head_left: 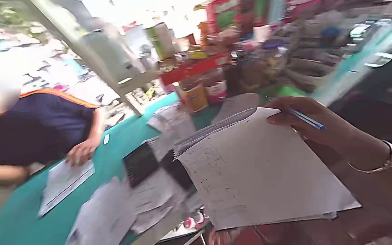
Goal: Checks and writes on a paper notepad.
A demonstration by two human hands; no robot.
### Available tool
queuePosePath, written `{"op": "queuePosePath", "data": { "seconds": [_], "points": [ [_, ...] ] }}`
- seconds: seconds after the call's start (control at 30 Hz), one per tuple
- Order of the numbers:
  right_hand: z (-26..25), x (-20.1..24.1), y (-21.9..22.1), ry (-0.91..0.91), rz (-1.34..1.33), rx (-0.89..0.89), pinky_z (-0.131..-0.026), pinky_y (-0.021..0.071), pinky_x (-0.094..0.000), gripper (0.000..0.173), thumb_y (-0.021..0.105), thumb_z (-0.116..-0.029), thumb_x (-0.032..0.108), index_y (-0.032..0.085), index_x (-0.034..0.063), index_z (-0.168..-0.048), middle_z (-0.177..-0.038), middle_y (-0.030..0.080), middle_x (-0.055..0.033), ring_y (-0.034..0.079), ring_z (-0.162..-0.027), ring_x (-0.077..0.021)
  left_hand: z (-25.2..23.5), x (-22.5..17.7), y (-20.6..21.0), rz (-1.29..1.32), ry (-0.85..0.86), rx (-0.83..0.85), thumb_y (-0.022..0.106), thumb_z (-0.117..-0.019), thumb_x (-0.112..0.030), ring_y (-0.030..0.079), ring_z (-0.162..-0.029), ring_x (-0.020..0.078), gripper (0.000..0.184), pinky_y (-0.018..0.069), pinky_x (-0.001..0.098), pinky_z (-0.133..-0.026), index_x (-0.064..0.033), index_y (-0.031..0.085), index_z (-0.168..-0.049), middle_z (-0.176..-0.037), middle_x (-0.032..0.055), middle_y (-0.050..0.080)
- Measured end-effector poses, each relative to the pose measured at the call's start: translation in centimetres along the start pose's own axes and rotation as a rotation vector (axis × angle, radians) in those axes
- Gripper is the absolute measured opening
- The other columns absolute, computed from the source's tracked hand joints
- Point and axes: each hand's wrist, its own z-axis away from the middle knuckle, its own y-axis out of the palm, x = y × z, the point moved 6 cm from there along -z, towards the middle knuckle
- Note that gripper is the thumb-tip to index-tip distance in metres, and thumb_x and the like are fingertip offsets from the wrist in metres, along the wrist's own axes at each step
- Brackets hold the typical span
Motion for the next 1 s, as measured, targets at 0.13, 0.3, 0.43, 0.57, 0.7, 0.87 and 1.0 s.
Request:
{"op": "queuePosePath", "data": {
  "seconds": [0.13,0.3,0.43,0.57,0.7,0.87,1.0],
  "points": [
    [12.1,-1.6,-16.3,0.254,0.064,-0.301,-0.062,0.0575,-0.0169,0.021,0.064,-0.0935,-0.002,0.072,0.0064,-0.111,-0.088,0.074,0.0006,0.069,-0.073,-0.0031,-0.1,-7.0,21.3,0.379,-0.146,0.412,0.047,-0.0759,-0.09,0.072,-0.104,0.0092,0.087,0.0592,0.0335,-0.089,-0.0186,0.066,-0.122,-0.11,-0.0028,0.076],
    [26.7,-2.2,-35.6,0.372,0.1,-0.572,-0.061,0.0598,-0.0197,0.022,0.06,-0.0971,0.004,0.071,0.0093,-0.115,-0.088,0.074,0.0012,0.07,-0.072,-0.0044,1.7,-4.7,45.7,0.198,-0.388,0.801,0.052,-0.0969,-0.014,0.076,-0.085,0.0123,0.016,0.0633,0.0312,-0.079,-0.0121,0.065,-0.106,-0.092,0.0028,0.078],
    [37.2,0.0,-49.5,0.407,0.499,-0.877,-0.082,0.056,-0.0195,0.028,0.064,-0.099,0.013,0.063,0.0091,-0.127,-0.107,0.071,0.0025,0.067,-0.091,-0.0009,3.8,-1.4,62.5,0.087,-0.575,1.032,0.058,-0.0958,-0.002,0.077,-0.088,0.0217,0.02,0.0648,0.0406,-0.081,-0.0063,0.065,-0.114,-0.099,0.0097,0.078],
    [45.7,3.5,-57.6,0.143,0.831,-1.174,-0.095,0.0561,-0.0314,0.042,0.035,-0.1112,0.04,0.053,0.0091,-0.134,-0.117,0.067,0.0006,0.067,-0.104,-0.0089,4.0,0.7,77.5,0.024,-0.552,1.21,0.052,-0.1012,-0.006,0.077,-0.091,0.0194,0.019,0.0648,0.0388,-0.081,-0.0097,0.058,-0.119,-0.102,0.0057,0.078],
    [45.3,-1.2,-60.4,0.08,0.38,-1.055,-0.08,0.0576,-0.0185,0.056,0.03,-0.1035,0.064,0.072,0.0307,-0.12,-0.104,0.074,0.0148,0.068,-0.091,0.0014,1.6,3.0,92.7,0.022,-0.491,1.346,0.056,-0.1024,-0.012,0.076,-0.095,0.02,0.019,0.0649,0.0423,-0.083,-0.0113,0.06,-0.121,-0.107,0.0054,0.077],
    [43.1,-6.3,-73.4,0.036,0.555,-1.023,-0.085,0.0581,-0.0194,0.022,0.06,-0.0978,0.019,0.07,0.0092,-0.114,-0.105,0.071,0.0005,0.067,-0.097,-0.0033,-1.4,4.6,112.6,-0.017,-0.293,1.59,0.058,-0.104,-0.021,0.073,-0.101,0.0103,0.019,0.0609,0.0336,-0.092,-0.0199,0.067,-0.121,-0.111,-0.0031,0.076],
    [44.9,-5.6,-86.0,0.106,0.717,-1.204,-0.085,0.0587,-0.0194,0.012,0.07,-0.0849,0.013,0.07,0.0118,-0.097,-0.092,0.071,0.0037,0.069,-0.094,-0.0023,-0.8,5.1,127.4,-0.027,-0.354,1.73,0.057,-0.1045,-0.021,0.074,-0.1,0.0098,0.019,0.0613,0.0327,-0.092,-0.022,0.068,-0.12,-0.111,-0.0036,0.077]
  ]
}}
